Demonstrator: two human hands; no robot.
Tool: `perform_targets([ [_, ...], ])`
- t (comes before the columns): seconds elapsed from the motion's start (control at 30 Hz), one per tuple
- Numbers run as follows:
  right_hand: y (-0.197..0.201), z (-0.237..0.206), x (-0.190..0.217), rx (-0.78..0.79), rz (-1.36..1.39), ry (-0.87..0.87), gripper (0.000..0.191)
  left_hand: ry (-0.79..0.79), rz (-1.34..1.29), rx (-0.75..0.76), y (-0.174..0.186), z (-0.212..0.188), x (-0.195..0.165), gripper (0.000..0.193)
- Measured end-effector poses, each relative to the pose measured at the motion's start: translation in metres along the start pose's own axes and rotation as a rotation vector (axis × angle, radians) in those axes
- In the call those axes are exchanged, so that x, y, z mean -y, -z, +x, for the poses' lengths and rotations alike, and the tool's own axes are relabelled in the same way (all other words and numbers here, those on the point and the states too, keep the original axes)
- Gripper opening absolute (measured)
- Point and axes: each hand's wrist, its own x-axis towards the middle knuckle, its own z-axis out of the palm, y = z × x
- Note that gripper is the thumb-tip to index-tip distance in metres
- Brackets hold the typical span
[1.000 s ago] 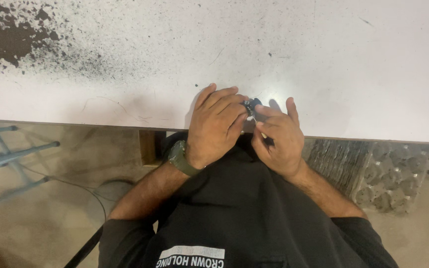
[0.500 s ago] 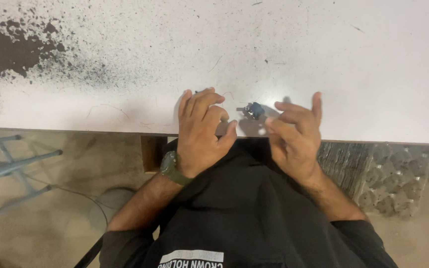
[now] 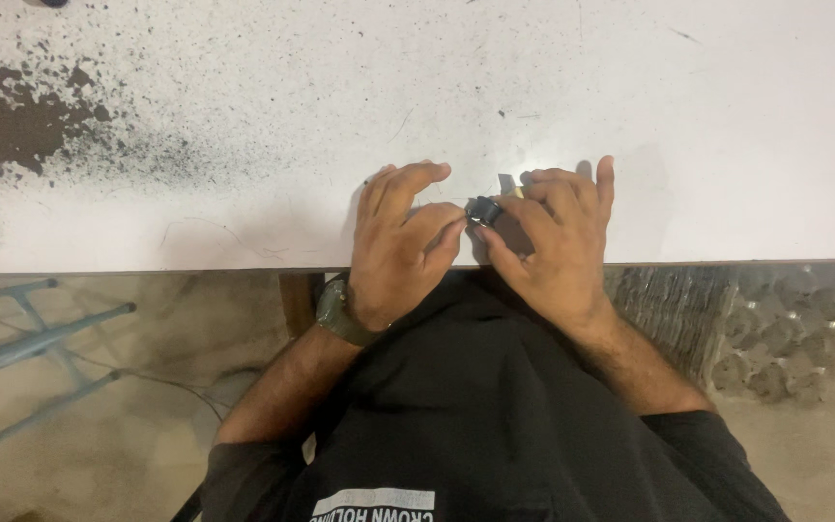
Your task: The person sits at a white workbench and assembles small black mechanical components one at a time, fitting parts together by hand and using a small flat tool to press or adjust pieces inside each assembly. Completed assemblies are set aside on the table, accumulating in a row by the end.
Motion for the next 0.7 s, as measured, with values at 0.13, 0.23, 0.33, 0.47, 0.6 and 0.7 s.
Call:
perform_targets([
  [0.13,-0.002,0.000,-0.004,0.001,0.008,0.022,0.036,-0.154,0.167,-0.029,0.000,-0.004,0.001,0.017],
  [0.23,-0.002,-0.001,-0.003,0.010,0.018,-0.010,0.036,-0.308,0.241,-0.003,0.002,-0.001,0.000,0.017],
  [0.33,0.003,-0.001,-0.003,0.042,0.043,0.060,0.041,-0.345,0.217,0.036,0.006,0.006,-0.005,0.017],
  [0.47,0.007,0.002,-0.004,0.073,-0.003,0.103,0.041,-0.074,-0.060,0.086,0.013,0.014,-0.012,0.015],
  [0.6,0.005,0.001,-0.003,0.054,0.003,0.098,0.039,0.111,-0.184,0.094,0.023,0.015,-0.013,0.008],
  [0.7,0.003,-0.001,-0.003,0.051,0.009,0.075,0.037,0.171,-0.249,0.140,0.025,0.013,-0.013,0.005],
])
